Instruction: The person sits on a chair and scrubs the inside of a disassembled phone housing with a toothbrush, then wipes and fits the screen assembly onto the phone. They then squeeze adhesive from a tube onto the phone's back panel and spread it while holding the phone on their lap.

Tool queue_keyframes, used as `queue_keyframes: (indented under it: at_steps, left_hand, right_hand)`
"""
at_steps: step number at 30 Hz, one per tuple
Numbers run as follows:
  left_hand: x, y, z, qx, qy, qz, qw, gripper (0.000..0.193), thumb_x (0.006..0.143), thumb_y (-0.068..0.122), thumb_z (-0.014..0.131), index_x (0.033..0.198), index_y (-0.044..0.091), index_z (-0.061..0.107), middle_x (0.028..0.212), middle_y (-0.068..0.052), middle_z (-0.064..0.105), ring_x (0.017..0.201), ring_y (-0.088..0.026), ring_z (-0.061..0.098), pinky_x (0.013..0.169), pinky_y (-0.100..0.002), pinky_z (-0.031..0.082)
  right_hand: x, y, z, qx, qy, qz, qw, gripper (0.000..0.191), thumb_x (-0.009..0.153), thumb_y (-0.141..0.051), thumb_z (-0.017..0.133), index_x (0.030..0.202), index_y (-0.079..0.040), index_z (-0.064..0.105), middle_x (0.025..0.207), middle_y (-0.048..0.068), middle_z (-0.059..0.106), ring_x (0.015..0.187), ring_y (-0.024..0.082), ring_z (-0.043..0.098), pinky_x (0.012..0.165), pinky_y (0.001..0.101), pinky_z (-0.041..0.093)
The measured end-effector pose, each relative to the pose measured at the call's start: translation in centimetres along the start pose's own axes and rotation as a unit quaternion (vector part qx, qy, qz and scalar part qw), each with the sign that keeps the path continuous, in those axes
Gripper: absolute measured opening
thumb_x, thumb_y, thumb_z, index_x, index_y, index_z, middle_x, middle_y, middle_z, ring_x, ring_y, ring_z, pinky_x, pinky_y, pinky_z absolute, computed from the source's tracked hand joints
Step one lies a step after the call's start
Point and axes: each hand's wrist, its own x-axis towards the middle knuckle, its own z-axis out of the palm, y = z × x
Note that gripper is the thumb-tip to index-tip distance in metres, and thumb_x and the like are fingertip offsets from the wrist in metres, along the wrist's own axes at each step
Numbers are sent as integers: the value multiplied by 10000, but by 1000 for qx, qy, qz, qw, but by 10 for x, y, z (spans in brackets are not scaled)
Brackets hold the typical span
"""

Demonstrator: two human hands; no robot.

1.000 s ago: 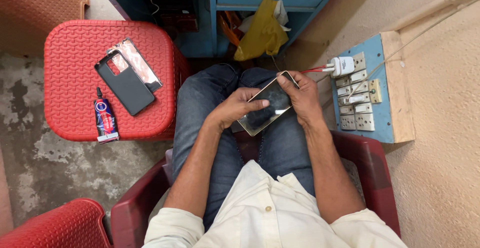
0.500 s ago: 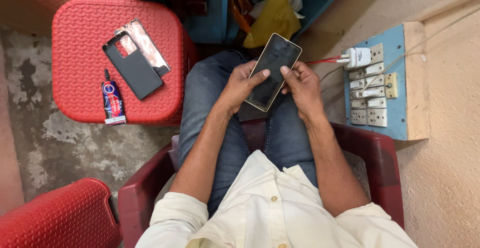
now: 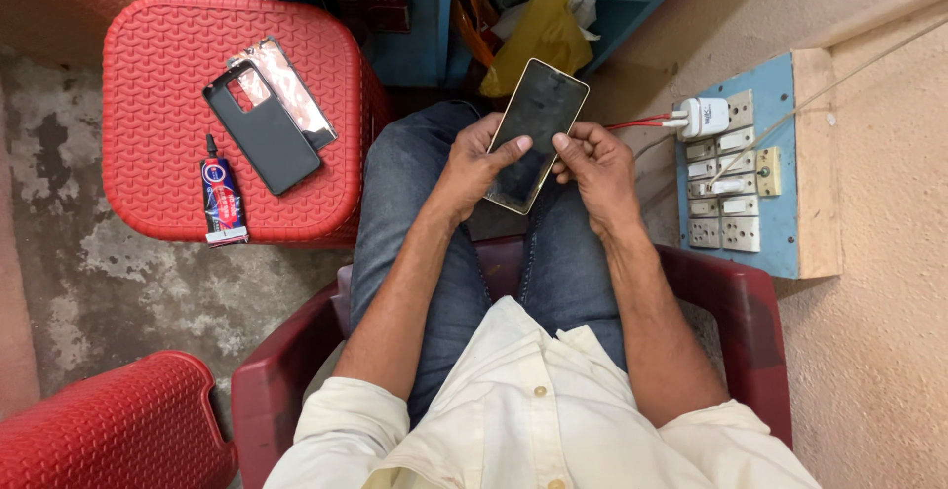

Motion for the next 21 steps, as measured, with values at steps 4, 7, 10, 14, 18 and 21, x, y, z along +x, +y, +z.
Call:
queue_keyframes:
  at_steps: [4, 7, 10, 14, 18, 21]
  left_hand:
    - [1, 1, 1, 10, 7, 2, 1000, 235, 981, 156, 730, 1155, 5, 680, 1012, -33, 736, 895, -85, 677, 804, -245, 569]
    - [0, 2, 2, 15, 20, -14, 1000, 235, 981, 179, 721, 1140, 12, 682, 987, -35, 739, 866, -86, 690, 771, -248, 581]
    - [0, 3, 3, 8, 17, -19, 1000, 239, 980, 187, 716, 1144, 17, 678, 982, -36, 741, 856, -84, 694, 758, -245, 586]
    - [1, 2, 3, 5, 9, 2, 1000, 233, 989, 177, 717, 1146, 9, 677, 996, -35, 738, 869, -81, 688, 773, -243, 584]
    - [1, 1, 1, -1, 1, -2, 1000, 225, 991, 163, 715, 1149, 8, 679, 1005, -38, 746, 873, -81, 688, 773, -243, 580]
    - [0, 3, 2, 0, -4, 0, 1000, 222, 991, 159, 719, 1145, 4, 678, 1003, -41, 748, 874, -88, 693, 781, -250, 582]
  right_hand:
    - [0, 0, 0, 9, -2, 12, 1000, 245, 1001, -185, 696, 1180, -18, 690, 860, -13, 703, 727, 55, 637, 645, 202, 524]
    - [0, -1, 0, -15, 4, 15, 1000, 225, 1003, -185, 708, 1146, -11, 700, 838, -8, 692, 722, 63, 637, 645, 208, 525]
    - [0, -1, 0, -11, 17, 8, 1000, 213, 1007, -185, 712, 1134, -14, 705, 823, -11, 677, 715, 64, 626, 639, 212, 517]
    - [0, 2, -1, 1, 1, 7, 1000, 226, 1013, -197, 696, 1160, -24, 697, 845, -25, 685, 733, 52, 623, 659, 204, 522]
    - [1, 6, -3, -1, -7, 2, 1000, 233, 1024, -190, 710, 1168, -8, 689, 858, -12, 679, 742, 58, 619, 660, 209, 520]
    - [2, 6, -4, 6, 9, 4, 1000, 250, 1025, -193, 700, 1189, -5, 688, 907, -6, 701, 747, 56, 628, 662, 205, 528]
